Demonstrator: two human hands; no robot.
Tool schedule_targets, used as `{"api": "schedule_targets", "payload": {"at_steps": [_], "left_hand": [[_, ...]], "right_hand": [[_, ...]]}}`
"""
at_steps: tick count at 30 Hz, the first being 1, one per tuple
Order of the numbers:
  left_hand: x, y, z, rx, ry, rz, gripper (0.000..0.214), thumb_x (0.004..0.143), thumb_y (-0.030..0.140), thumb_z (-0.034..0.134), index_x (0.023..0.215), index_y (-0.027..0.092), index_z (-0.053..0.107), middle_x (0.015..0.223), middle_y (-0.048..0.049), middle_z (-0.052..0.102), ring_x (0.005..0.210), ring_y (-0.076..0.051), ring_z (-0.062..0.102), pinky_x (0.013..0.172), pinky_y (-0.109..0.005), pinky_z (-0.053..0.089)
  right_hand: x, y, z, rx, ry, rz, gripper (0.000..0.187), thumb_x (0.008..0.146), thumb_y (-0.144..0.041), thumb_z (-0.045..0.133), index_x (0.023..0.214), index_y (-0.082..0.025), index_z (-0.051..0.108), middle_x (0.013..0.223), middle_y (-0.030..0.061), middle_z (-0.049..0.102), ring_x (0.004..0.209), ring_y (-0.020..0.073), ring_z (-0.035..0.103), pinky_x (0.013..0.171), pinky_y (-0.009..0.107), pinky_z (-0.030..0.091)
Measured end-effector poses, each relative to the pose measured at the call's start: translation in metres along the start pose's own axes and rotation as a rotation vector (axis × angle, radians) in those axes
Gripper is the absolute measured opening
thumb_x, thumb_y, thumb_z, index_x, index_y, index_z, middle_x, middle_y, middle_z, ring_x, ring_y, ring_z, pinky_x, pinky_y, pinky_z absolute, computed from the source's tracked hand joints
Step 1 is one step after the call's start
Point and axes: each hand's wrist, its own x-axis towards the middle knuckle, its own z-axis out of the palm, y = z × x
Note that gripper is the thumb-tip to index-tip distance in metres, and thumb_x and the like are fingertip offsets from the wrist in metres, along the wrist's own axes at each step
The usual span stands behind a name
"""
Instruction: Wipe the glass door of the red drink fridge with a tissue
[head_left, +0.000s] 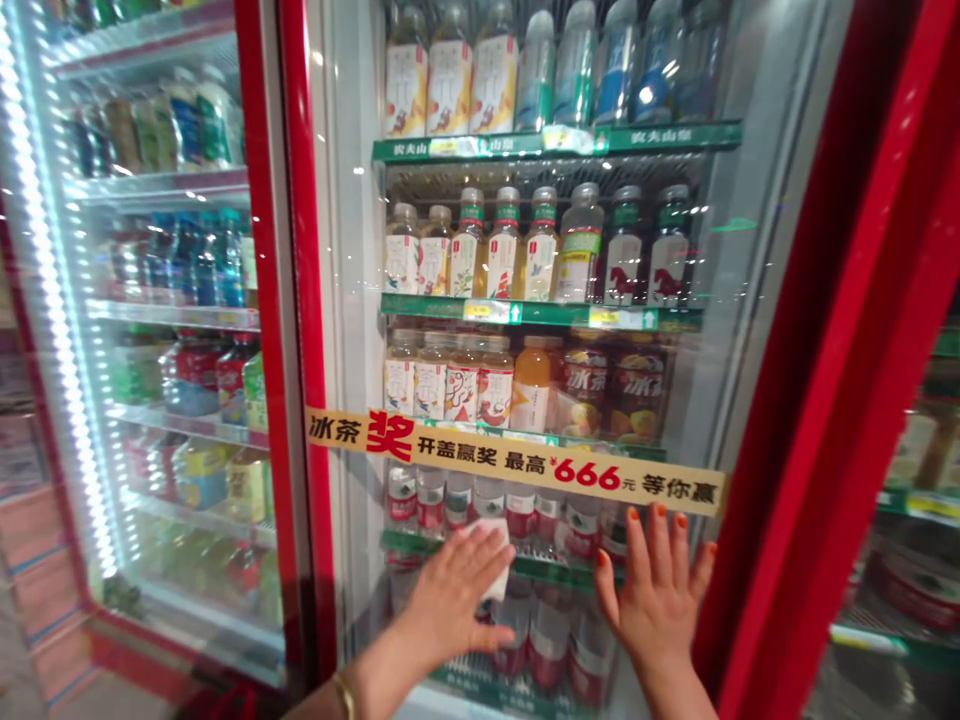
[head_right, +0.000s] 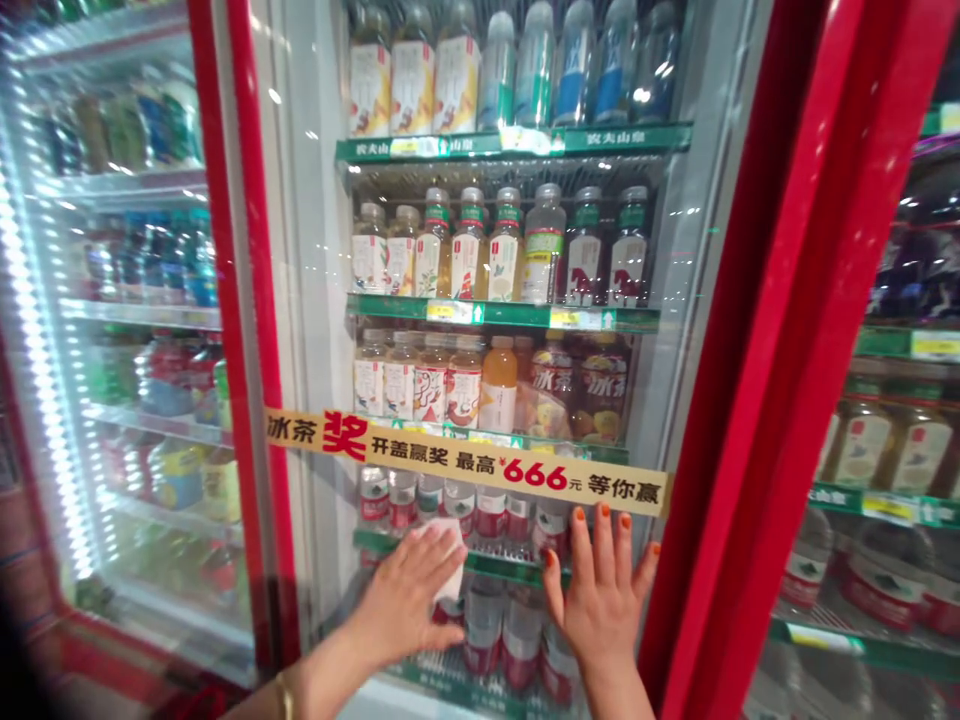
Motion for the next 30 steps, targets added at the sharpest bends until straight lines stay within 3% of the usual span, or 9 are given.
{"api": "schedule_targets", "payload": {"at_steps": [3, 8, 12, 14, 16, 19, 23, 26, 30], "left_hand": [[-0.040, -0.013, -0.011, 0.004, 0.028, -0.059, 0.091, 0.102, 0.083, 0.035, 0.178, 0.037, 0.019, 0.187, 0.0119, 0.013, 0.176, -0.011, 0.004, 0.141, -0.022, 0.009], [-0.028, -0.066, -0.008, 0.032, 0.091, -0.602, 0.088, 0.110, 0.047, 0.038, 0.177, 0.012, -0.007, 0.187, -0.0186, -0.010, 0.176, -0.040, -0.009, 0.143, -0.070, 0.001], [-0.008, 0.012, 0.023, -0.037, 0.007, -0.690, 0.101, 0.105, 0.068, 0.044, 0.179, 0.016, 0.000, 0.188, -0.0208, 0.001, 0.176, -0.041, -0.002, 0.140, -0.078, 0.014], [-0.023, 0.054, 0.030, -0.028, -0.070, -0.394, 0.110, 0.097, 0.084, 0.044, 0.179, 0.017, 0.013, 0.186, -0.0180, 0.016, 0.177, -0.035, 0.003, 0.145, -0.065, 0.010], [-0.046, 0.066, 0.026, 0.012, -0.061, -0.236, 0.103, 0.099, 0.080, 0.045, 0.179, 0.021, 0.017, 0.186, -0.0108, 0.017, 0.178, -0.028, 0.002, 0.146, -0.054, 0.001], [-0.056, 0.029, 0.012, 0.020, -0.001, -0.485, 0.090, 0.107, 0.055, 0.044, 0.179, 0.017, 0.007, 0.188, -0.0131, 0.002, 0.177, -0.029, -0.005, 0.144, -0.063, -0.005], [0.007, -0.012, 0.010, -0.033, 0.090, -0.870, 0.092, 0.108, 0.050, 0.038, 0.177, 0.013, -0.010, 0.187, -0.0208, -0.013, 0.175, -0.041, -0.012, 0.137, -0.083, 0.005], [0.050, 0.025, 0.022, -0.066, 0.017, -0.653, 0.097, 0.106, 0.068, 0.037, 0.178, 0.013, 0.003, 0.189, -0.0183, 0.002, 0.178, -0.036, -0.005, 0.144, -0.069, 0.003], [0.011, 0.075, 0.028, 0.038, -0.033, -0.082, 0.092, 0.102, 0.081, 0.028, 0.177, 0.027, 0.028, 0.183, -0.0041, 0.034, 0.178, -0.026, 0.001, 0.145, -0.056, -0.009]], "right_hand": [[0.003, -0.002, -0.002, -0.002, 0.002, -0.004, 0.079, 0.106, -0.041, 0.061, 0.177, -0.026, 0.031, 0.184, 0.0079, 0.030, 0.171, 0.0392, 0.030, 0.139, 0.074, 0.017], [0.001, -0.001, -0.001, -0.029, -0.005, -0.011, 0.082, 0.104, -0.041, 0.061, 0.178, -0.025, 0.029, 0.185, 0.0090, 0.028, 0.170, 0.0431, 0.031, 0.137, 0.079, 0.019], [-0.001, 0.000, -0.001, -0.026, -0.016, -0.013, 0.082, 0.104, -0.041, 0.062, 0.178, -0.025, 0.029, 0.186, 0.0086, 0.027, 0.170, 0.0432, 0.031, 0.137, 0.078, 0.018], [-0.001, 0.001, -0.001, -0.032, -0.018, -0.014, 0.082, 0.104, -0.041, 0.062, 0.178, -0.026, 0.029, 0.185, 0.0083, 0.028, 0.170, 0.0433, 0.032, 0.137, 0.079, 0.018], [0.000, 0.001, -0.001, -0.046, -0.020, -0.016, 0.083, 0.104, -0.041, 0.061, 0.178, -0.026, 0.028, 0.186, 0.0088, 0.027, 0.170, 0.0440, 0.031, 0.136, 0.080, 0.019], [-0.001, 0.000, -0.001, -0.070, -0.028, -0.026, 0.084, 0.104, -0.041, 0.061, 0.178, -0.025, 0.027, 0.186, 0.0093, 0.025, 0.170, 0.0436, 0.030, 0.136, 0.080, 0.019], [-0.003, 0.002, 0.000, -0.083, -0.031, -0.027, 0.084, 0.103, -0.038, 0.062, 0.178, -0.024, 0.027, 0.186, 0.0107, 0.024, 0.171, 0.0438, 0.029, 0.136, 0.079, 0.018], [-0.006, 0.004, 0.000, -0.090, -0.057, -0.034, 0.087, 0.101, -0.039, 0.063, 0.179, -0.025, 0.026, 0.186, 0.0118, 0.024, 0.170, 0.0457, 0.031, 0.135, 0.081, 0.020], [-0.008, 0.004, 0.001, -0.081, -0.054, -0.001, 0.086, 0.102, -0.039, 0.063, 0.179, -0.027, 0.025, 0.186, 0.0110, 0.026, 0.169, 0.0455, 0.031, 0.135, 0.080, 0.021]]}}
